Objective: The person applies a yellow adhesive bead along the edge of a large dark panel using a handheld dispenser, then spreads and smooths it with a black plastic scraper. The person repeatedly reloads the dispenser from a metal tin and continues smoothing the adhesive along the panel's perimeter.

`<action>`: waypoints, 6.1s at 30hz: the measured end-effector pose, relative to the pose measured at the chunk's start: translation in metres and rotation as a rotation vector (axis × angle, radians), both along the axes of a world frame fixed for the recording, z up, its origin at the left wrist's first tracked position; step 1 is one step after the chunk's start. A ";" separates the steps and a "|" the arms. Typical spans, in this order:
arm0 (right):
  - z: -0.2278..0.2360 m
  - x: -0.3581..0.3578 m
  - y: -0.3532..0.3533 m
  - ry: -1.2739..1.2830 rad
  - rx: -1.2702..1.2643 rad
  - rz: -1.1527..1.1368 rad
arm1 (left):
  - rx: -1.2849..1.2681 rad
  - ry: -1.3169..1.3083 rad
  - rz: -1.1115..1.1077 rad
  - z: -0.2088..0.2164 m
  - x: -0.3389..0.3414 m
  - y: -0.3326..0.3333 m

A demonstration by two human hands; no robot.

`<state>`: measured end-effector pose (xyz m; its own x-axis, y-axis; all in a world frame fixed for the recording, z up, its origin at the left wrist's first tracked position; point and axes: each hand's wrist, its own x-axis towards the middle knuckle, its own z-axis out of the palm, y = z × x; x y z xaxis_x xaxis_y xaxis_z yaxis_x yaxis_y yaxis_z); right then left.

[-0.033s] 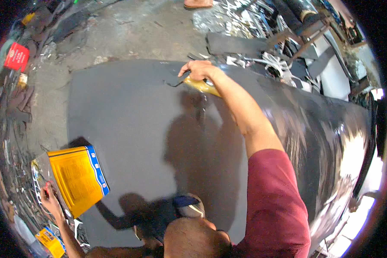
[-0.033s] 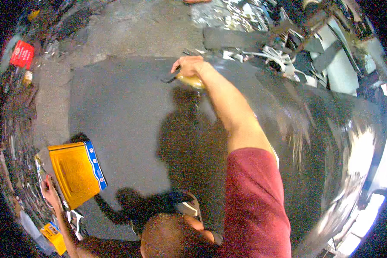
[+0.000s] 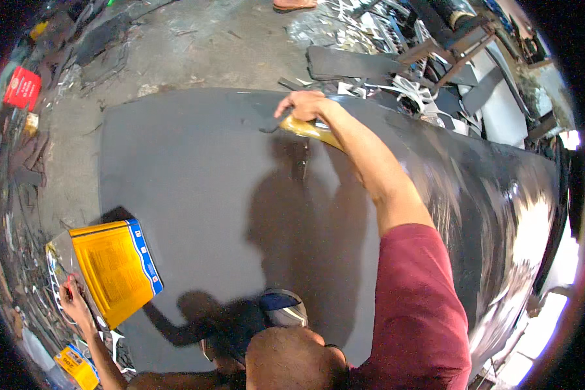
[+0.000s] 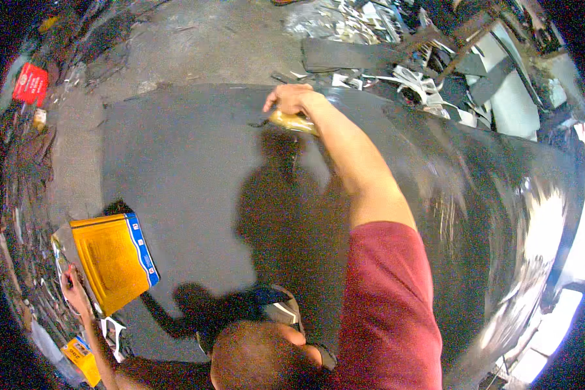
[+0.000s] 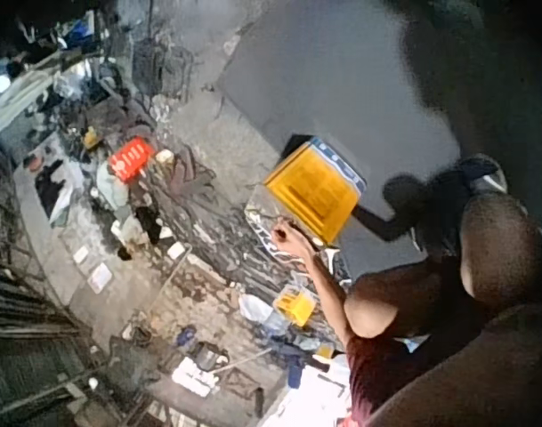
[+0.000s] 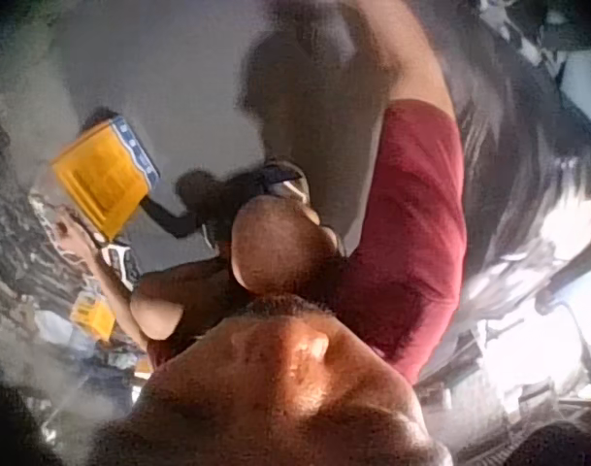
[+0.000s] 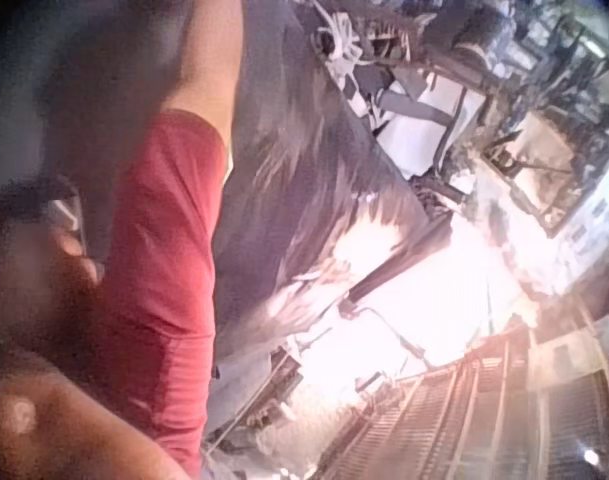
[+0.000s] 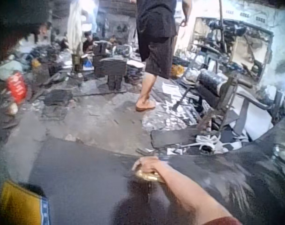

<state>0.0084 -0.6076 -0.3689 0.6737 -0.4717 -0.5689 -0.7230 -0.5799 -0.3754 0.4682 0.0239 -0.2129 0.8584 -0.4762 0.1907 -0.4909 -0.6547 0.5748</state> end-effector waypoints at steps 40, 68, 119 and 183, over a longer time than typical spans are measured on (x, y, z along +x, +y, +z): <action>-0.127 -0.305 0.763 0.394 -0.678 -1.197 | 0.112 0.014 -0.470 -0.151 0.157 -0.008; -0.130 -0.254 0.250 -0.077 -0.481 -1.211 | 0.115 -0.118 -0.359 -0.377 -0.075 -0.002; -0.110 0.375 0.136 -0.432 -0.402 -0.178 | 0.145 0.044 -0.106 -0.400 -0.048 -0.009; -0.175 0.296 0.123 -0.024 -0.391 -0.375 | 0.236 0.012 -0.158 -0.400 -0.050 -0.017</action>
<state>0.3042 -0.4843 -0.5442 0.4290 -0.8557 -0.2894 -0.9012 -0.3833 -0.2025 0.4183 0.0070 -0.6133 0.7715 -0.6344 0.0489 -0.5917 -0.6871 0.4215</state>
